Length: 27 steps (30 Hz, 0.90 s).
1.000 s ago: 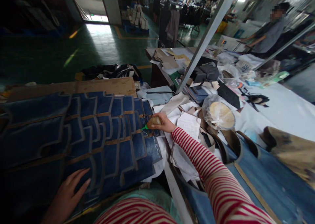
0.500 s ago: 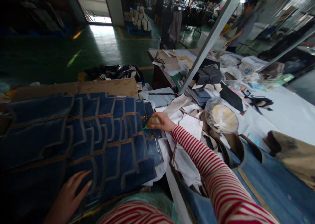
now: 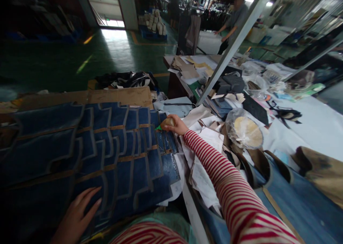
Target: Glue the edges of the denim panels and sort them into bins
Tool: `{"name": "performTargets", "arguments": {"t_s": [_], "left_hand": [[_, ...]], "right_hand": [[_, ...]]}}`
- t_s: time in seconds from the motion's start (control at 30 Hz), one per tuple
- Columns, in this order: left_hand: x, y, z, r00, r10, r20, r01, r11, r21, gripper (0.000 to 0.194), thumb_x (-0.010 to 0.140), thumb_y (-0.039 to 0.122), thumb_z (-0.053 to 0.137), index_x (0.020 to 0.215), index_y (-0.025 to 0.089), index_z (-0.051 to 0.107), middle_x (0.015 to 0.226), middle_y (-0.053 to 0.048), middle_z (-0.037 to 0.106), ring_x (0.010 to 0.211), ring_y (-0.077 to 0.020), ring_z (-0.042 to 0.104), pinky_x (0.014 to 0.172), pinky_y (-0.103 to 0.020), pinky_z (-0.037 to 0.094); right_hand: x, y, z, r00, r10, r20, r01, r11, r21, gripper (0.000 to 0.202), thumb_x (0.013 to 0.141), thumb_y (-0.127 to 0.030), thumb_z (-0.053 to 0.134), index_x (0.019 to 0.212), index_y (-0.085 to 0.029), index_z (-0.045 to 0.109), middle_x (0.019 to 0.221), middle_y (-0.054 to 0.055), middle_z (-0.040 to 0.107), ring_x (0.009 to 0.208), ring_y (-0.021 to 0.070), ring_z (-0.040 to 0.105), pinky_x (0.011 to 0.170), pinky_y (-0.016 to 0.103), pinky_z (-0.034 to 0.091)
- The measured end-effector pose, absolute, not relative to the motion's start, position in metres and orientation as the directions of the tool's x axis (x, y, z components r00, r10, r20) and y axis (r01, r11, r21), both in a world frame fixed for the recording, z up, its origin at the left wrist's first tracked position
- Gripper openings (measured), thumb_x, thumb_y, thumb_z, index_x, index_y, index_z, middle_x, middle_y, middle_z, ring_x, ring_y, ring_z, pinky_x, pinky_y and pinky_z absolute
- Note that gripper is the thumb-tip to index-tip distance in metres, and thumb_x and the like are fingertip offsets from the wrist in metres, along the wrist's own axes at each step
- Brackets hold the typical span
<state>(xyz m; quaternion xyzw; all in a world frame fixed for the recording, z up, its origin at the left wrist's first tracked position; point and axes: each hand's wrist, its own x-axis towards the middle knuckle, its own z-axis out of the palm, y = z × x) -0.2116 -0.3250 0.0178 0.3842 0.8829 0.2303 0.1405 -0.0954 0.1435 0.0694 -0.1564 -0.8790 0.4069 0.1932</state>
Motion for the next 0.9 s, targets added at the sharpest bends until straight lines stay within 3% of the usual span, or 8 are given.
{"name": "performTargets", "arguments": {"t_s": [0.1, 0.33, 0.6, 0.9], "left_hand": [[-0.212, -0.325, 0.018, -0.665, 0.743, -0.072, 0.613, 0.598, 0.517, 0.046, 0.078, 0.053, 0.039, 0.108, 0.022, 0.056, 0.112, -0.008, 0.055, 0.105, -0.0217, 0.053, 0.093, -0.04, 0.043], [-0.214, -0.327, 0.014, -0.652, 0.756, -0.059, 0.635, 0.587, 0.503, 0.045, 0.078, 0.054, 0.04, 0.108, 0.024, 0.057, 0.11, -0.006, 0.056, 0.103, -0.0217, 0.054, 0.091, -0.039, 0.045], [-0.213, -0.328, 0.013, -0.661, 0.746, -0.084, 0.611, 0.6, 0.517, 0.045, 0.079, 0.053, 0.039, 0.109, 0.025, 0.056, 0.113, -0.006, 0.054, 0.106, -0.022, 0.052, 0.093, -0.041, 0.043], [-0.215, -0.327, 0.013, -0.656, 0.751, -0.068, 0.622, 0.59, 0.515, 0.044, 0.079, 0.052, 0.04, 0.108, 0.025, 0.056, 0.112, -0.006, 0.055, 0.105, -0.0219, 0.053, 0.092, -0.041, 0.044]], "right_hand": [[-0.096, 0.145, 0.068, -0.881, 0.44, 0.173, 0.139, 0.591, -0.795, 0.049, 0.068, -0.039, 0.063, 0.109, -0.021, 0.044, 0.1, 0.004, 0.049, 0.091, 0.0184, 0.049, 0.083, 0.034, 0.041], [-0.121, 0.15, 0.061, -0.833, 0.503, 0.228, 0.146, 0.598, -0.788, 0.049, 0.067, -0.04, 0.062, 0.107, -0.018, 0.045, 0.099, 0.005, 0.051, 0.093, 0.02, 0.048, 0.084, 0.036, 0.04], [-0.112, 0.149, 0.07, -0.866, 0.49, 0.1, 0.202, 0.525, -0.827, 0.048, 0.068, -0.042, 0.062, 0.107, -0.019, 0.046, 0.094, 0.003, 0.053, 0.087, 0.0178, 0.05, 0.081, 0.035, 0.042], [-0.128, 0.145, 0.071, -0.82, 0.554, 0.143, 0.215, 0.53, -0.82, 0.047, 0.066, -0.042, 0.062, 0.103, -0.017, 0.047, 0.091, 0.004, 0.052, 0.086, 0.0179, 0.049, 0.08, 0.034, 0.041]]}}
